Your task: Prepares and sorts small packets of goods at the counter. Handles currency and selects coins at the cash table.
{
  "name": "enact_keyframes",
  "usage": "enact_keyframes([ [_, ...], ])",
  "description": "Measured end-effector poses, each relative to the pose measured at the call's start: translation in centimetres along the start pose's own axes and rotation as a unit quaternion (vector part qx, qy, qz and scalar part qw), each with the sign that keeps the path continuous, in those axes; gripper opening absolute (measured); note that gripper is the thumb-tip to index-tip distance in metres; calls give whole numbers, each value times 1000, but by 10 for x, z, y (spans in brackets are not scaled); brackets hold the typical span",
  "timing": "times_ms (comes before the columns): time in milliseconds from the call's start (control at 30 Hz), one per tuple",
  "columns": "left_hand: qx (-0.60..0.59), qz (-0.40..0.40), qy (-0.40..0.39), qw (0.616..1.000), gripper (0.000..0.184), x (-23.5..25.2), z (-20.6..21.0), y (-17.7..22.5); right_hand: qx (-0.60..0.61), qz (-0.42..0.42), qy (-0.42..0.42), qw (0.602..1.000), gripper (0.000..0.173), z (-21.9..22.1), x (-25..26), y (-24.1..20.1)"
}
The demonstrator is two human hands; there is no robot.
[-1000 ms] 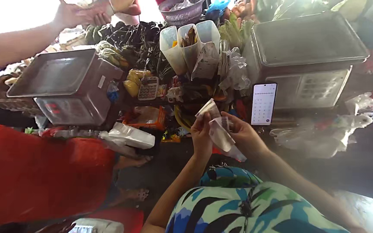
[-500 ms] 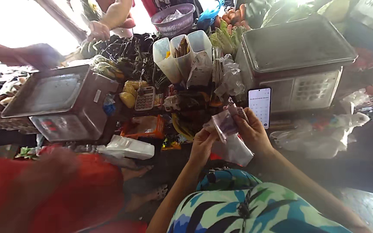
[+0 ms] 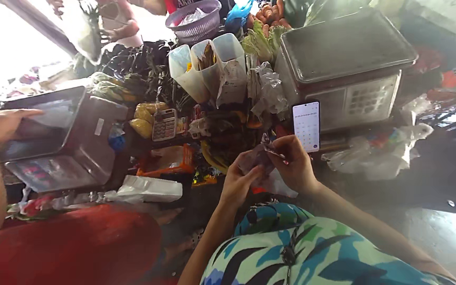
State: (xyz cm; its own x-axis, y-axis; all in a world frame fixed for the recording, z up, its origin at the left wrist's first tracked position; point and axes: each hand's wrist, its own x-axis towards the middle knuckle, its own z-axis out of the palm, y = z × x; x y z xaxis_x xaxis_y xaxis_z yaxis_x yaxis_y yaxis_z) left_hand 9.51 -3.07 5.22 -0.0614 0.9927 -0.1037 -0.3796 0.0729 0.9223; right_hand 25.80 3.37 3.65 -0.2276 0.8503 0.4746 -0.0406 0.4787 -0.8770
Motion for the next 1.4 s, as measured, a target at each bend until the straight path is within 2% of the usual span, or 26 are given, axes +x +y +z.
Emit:
enact_keyframes([
  [100,112,11,15,994,25,3,-6,0,33,93,-53,994,46,-16,-4,-6],
  [167,227,51,7,973,19,5,-17,1,39,157,-101,982,38,-34,-9,-4],
  [233,332,71,22,940,18,4,-27,3,-12,187,-94,978,24,-54,-18,2],
  [300,399,91,54,911,18,2,-37,4,-125,182,-18,975,20,-75,-27,12],
  [367,429,101,82,894,20,0,-43,7,-265,148,58,951,25,-96,-36,26],
  [433,438,103,99,888,20,-2,-46,8,-365,120,79,920,29,-111,-41,36],
  [533,447,104,112,881,20,0,-45,8,-424,64,70,901,31,-115,-43,45],
  [600,462,104,118,873,21,1,-44,6,-437,35,59,897,32,-113,-41,49],
  [700,469,112,115,869,22,0,-43,1,-462,40,43,885,33,-109,-40,52],
  [867,478,114,127,862,22,-3,-44,-2,-452,-2,44,891,33,-100,-42,52],
  [967,519,112,103,841,28,-9,-38,-5,-404,5,24,914,32,-98,-51,45],
  [1033,534,122,60,834,29,-14,-27,0,-313,29,-49,948,39,-83,-43,29],
  [1100,513,123,-7,849,26,-20,-12,5,-200,33,-165,965,62,-60,-34,12],
  [1133,490,123,-39,862,25,-21,-4,6,-158,27,-208,965,66,-51,-32,6],
  [1200,431,112,-68,893,22,-20,6,10,-96,35,-246,964,49,-39,-30,-3],
  [1267,338,86,-48,936,20,-20,4,13,-42,79,-248,965,36,-37,-24,-8],
  [1333,177,92,-23,980,20,-21,0,6,4,107,-243,964,31,-37,-17,-14],
  [1400,41,95,-26,994,25,-24,3,-9,39,113,-226,967,20,-31,-14,-19],
])
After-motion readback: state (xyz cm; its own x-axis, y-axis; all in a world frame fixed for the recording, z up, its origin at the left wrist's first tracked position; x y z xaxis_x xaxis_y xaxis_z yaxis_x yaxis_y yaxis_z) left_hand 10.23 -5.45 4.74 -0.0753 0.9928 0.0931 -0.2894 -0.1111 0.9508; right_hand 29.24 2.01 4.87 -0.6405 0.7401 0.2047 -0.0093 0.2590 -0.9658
